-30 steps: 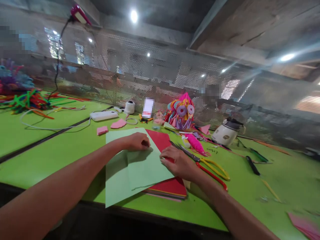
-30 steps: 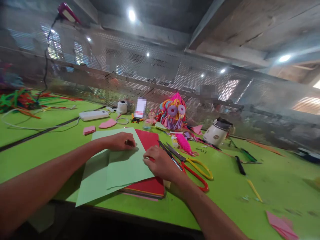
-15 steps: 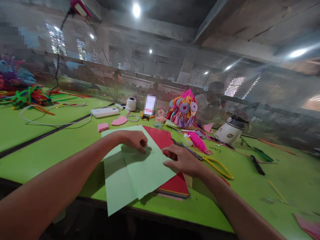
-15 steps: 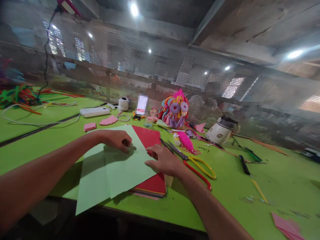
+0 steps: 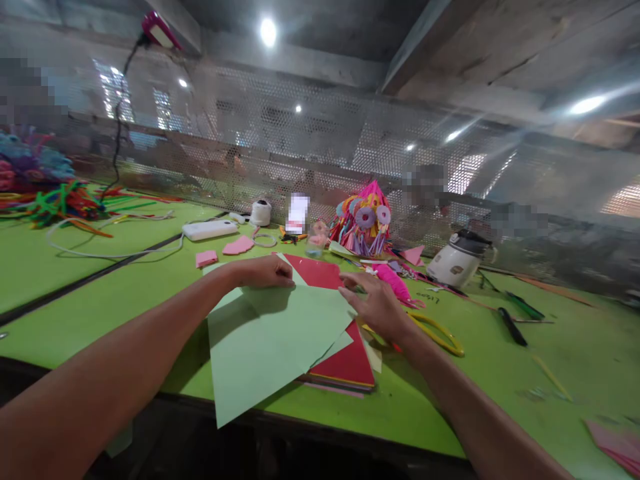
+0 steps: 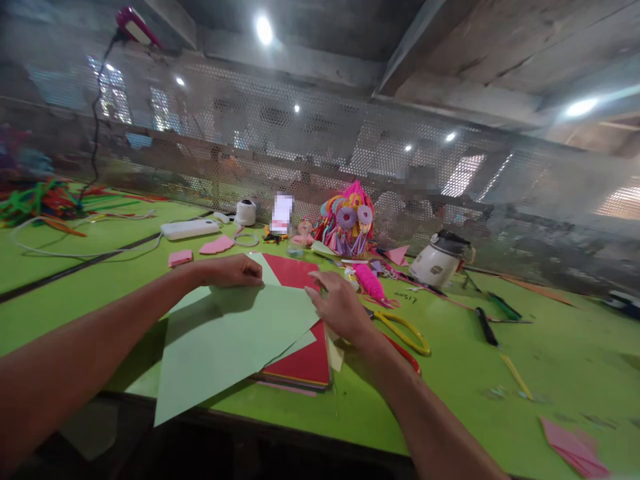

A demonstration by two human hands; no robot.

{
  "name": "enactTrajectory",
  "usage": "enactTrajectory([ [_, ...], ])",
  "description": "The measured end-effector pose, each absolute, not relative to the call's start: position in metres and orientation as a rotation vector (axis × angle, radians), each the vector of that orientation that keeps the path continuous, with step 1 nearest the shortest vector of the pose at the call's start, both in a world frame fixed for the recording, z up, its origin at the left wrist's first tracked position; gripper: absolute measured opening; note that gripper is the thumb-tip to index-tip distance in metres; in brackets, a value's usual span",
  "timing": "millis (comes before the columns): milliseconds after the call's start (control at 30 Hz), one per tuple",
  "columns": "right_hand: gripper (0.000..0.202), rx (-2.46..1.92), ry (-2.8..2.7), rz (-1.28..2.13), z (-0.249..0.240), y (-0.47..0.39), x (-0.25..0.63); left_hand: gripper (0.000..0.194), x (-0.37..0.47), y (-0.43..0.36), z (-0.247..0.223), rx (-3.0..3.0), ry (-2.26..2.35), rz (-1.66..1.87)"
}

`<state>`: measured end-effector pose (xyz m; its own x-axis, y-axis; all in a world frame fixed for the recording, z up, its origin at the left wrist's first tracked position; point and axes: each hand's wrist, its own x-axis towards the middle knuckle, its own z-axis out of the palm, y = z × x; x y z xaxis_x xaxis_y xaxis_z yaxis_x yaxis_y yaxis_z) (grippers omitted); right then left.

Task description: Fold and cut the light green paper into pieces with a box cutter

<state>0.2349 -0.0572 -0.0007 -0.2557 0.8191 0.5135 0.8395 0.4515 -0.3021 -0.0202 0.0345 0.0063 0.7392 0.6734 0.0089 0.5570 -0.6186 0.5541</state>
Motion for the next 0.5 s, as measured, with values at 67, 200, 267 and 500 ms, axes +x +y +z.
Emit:
enactTrajectory([
  [67,0.029,-1.450,-2.123,0.003,-0.001,-0.055,0.239,0.025,-0.020,0.035,0.005,2.392,0.871,0.335],
  [200,0.027,-1.481,-2.249,0.101,0.001,-0.056,0.243,0.029,-0.016,0.034,0.003,2.357,0.833,0.426],
  [267,0.027,-1.447,-2.262,0.172,0.003,-0.057,0.243,0.031,-0.016,0.037,0.002,2.396,0.873,0.480],
  [500,0.022,-1.246,-1.488,0.329,0.004,-0.030,0.274,0.038,-0.034,0.069,-0.015,2.534,1.368,0.692],
])
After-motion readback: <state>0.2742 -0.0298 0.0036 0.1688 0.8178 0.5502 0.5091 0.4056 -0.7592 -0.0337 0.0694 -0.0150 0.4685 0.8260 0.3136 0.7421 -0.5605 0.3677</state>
